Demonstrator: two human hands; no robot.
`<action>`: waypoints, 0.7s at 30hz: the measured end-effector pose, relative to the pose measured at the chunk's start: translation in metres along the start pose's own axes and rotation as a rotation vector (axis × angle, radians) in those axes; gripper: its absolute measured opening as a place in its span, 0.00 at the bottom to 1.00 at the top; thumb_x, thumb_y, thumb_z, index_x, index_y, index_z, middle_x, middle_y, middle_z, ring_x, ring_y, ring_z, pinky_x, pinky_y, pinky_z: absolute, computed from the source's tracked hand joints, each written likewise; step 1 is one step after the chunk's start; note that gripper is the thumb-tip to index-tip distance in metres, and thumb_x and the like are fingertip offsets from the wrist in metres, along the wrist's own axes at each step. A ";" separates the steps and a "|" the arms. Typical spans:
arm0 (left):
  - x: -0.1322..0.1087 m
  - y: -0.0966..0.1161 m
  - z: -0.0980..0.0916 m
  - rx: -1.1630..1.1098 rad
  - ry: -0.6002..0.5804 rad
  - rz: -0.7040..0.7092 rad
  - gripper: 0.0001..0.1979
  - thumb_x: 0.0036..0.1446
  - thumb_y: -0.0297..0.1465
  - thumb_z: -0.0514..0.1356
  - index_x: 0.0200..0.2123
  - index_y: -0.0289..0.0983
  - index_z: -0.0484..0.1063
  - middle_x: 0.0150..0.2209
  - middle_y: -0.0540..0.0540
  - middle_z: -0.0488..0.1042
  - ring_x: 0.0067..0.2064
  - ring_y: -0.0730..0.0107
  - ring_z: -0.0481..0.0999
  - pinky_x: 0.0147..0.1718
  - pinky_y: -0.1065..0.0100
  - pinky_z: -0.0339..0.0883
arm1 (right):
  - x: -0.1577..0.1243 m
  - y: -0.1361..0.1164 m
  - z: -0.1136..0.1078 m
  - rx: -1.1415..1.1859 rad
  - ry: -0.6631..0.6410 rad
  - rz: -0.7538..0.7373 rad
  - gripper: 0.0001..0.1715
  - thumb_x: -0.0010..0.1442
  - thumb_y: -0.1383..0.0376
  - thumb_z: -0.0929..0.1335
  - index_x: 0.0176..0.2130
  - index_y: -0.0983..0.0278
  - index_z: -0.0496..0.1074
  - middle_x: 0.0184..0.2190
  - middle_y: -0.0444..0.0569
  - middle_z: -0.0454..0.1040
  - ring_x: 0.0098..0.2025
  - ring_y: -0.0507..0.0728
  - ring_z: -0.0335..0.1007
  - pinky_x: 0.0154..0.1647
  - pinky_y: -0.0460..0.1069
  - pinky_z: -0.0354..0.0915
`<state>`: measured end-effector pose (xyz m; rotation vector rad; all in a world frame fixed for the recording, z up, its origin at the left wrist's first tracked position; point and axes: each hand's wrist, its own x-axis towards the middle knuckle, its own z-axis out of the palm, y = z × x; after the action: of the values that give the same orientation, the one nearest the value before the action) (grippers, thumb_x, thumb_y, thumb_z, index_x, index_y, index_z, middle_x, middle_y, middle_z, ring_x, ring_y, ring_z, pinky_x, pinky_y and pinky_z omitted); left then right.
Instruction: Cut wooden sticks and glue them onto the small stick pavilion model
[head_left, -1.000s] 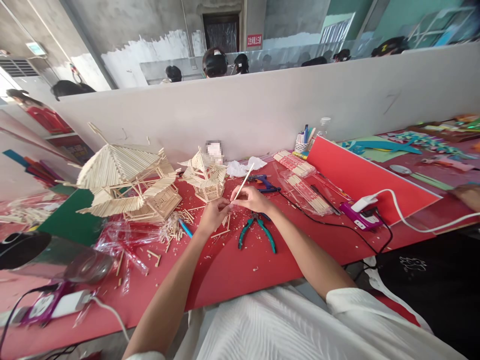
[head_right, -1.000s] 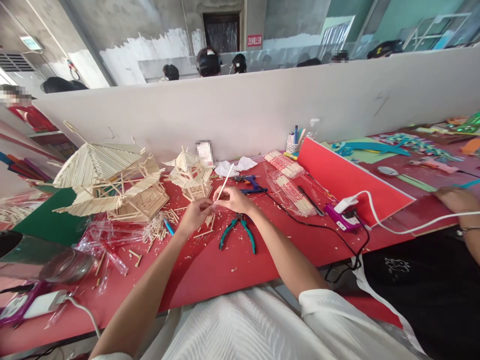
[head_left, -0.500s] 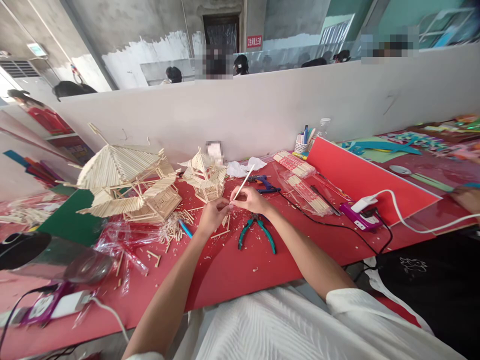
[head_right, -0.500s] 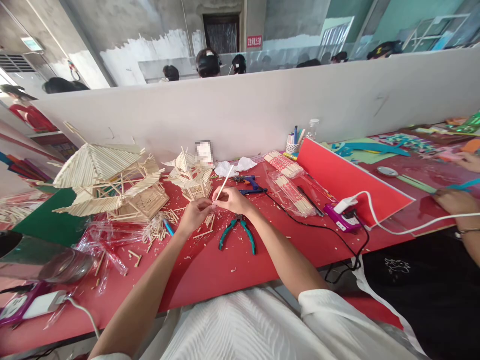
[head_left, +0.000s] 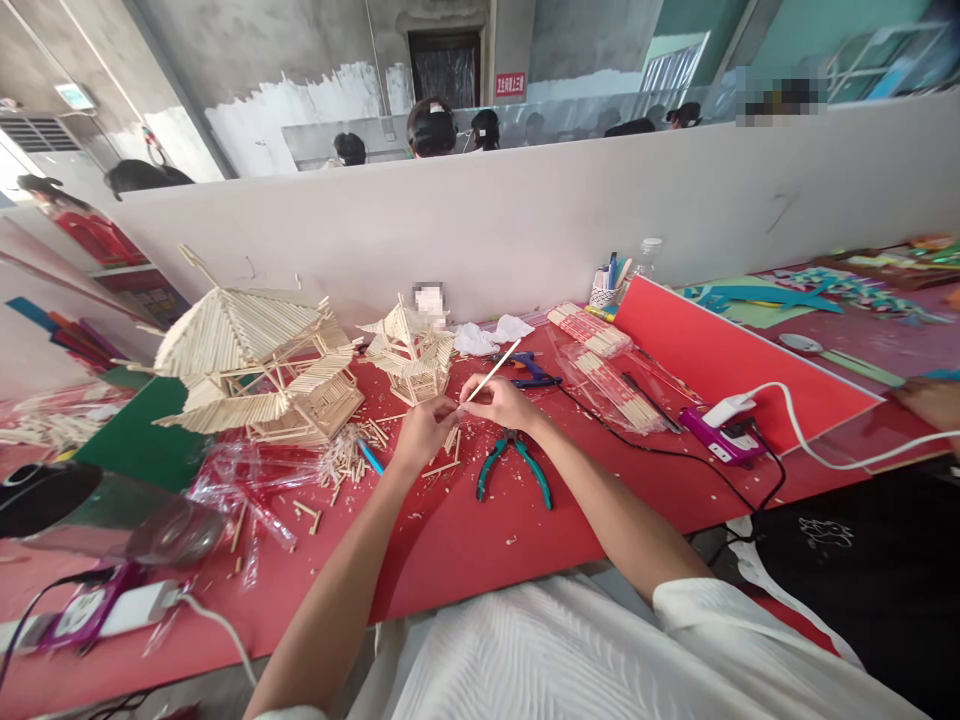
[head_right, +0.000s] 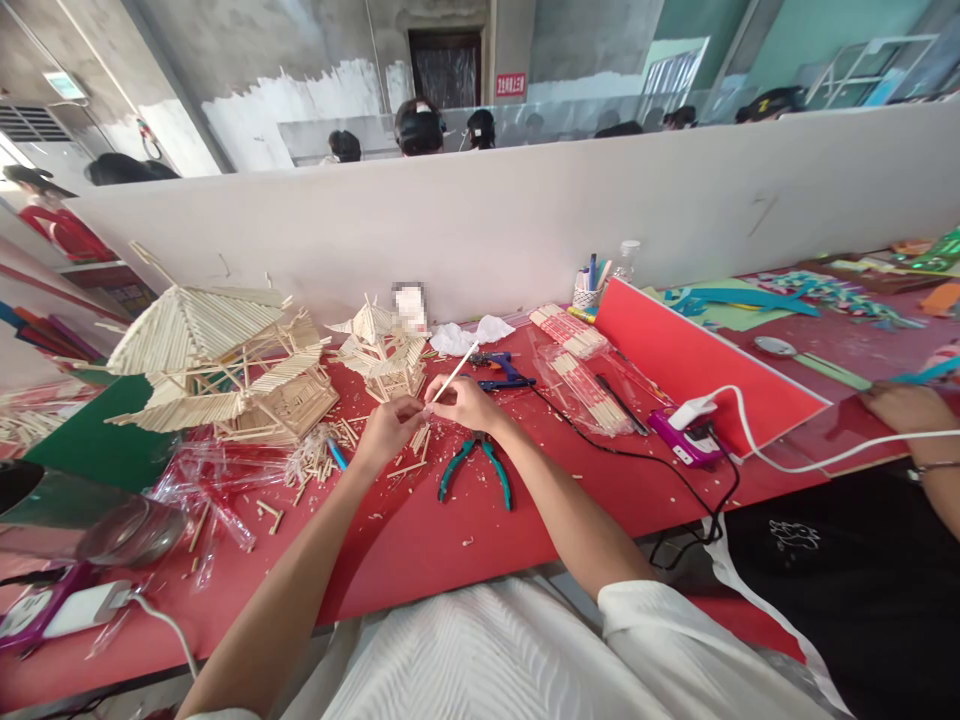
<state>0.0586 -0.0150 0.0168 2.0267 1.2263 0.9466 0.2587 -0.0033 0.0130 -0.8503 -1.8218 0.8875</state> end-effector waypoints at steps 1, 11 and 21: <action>0.000 0.001 0.000 0.028 0.006 0.006 0.10 0.59 0.40 0.63 0.32 0.40 0.77 0.28 0.49 0.80 0.30 0.65 0.77 0.30 0.68 0.63 | 0.000 -0.001 0.000 -0.021 0.001 -0.006 0.06 0.59 0.62 0.72 0.36 0.62 0.74 0.34 0.47 0.77 0.36 0.56 0.74 0.40 0.51 0.69; 0.000 0.005 0.001 0.014 0.006 -0.001 0.13 0.57 0.27 0.63 0.46 0.42 0.73 0.40 0.46 0.83 0.44 0.60 0.83 0.44 0.64 0.72 | 0.000 -0.007 0.003 -0.084 0.008 -0.014 0.05 0.58 0.63 0.71 0.35 0.62 0.73 0.33 0.46 0.77 0.37 0.56 0.73 0.41 0.50 0.69; -0.002 0.010 0.000 0.058 0.023 -0.012 0.16 0.58 0.27 0.62 0.50 0.44 0.71 0.43 0.47 0.83 0.44 0.59 0.83 0.47 0.62 0.71 | 0.000 -0.009 0.003 -0.079 0.010 -0.015 0.05 0.58 0.63 0.71 0.35 0.63 0.73 0.33 0.46 0.77 0.38 0.56 0.73 0.43 0.50 0.68</action>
<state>0.0630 -0.0211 0.0233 2.0557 1.2904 0.9417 0.2540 -0.0089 0.0197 -0.8877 -1.8624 0.8045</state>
